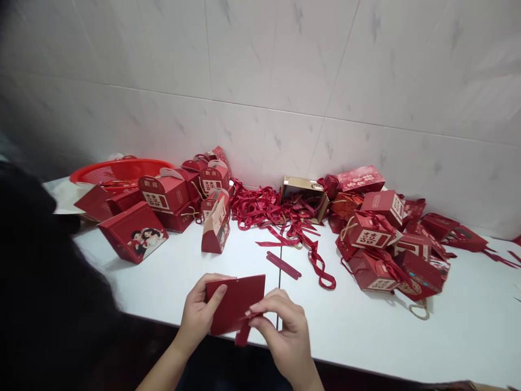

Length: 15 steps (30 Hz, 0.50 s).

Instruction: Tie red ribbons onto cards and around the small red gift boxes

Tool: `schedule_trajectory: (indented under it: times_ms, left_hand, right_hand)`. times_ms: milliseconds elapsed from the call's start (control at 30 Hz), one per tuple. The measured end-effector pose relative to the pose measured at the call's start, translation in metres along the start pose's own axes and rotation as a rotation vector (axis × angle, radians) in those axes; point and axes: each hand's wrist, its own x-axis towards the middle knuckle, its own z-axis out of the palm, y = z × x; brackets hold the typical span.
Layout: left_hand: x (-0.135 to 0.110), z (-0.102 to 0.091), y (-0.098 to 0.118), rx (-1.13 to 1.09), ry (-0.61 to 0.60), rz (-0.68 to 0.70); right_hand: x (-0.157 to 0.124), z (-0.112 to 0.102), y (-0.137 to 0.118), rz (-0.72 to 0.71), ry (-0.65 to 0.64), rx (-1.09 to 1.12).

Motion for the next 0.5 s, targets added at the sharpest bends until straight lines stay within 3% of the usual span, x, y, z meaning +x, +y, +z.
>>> schedule_trajectory:
  times_ms: [200,500]
  left_hand:
    - [-0.002,0.0,0.001,-0.004,0.005,0.031]
    - [-0.003,-0.001,-0.003,0.023,0.008,0.069]
  right_hand:
    - [0.013,0.02,0.024,-0.133,0.165,-0.421]
    - [0.018,0.028,0.032,-0.112,0.099,-0.457]
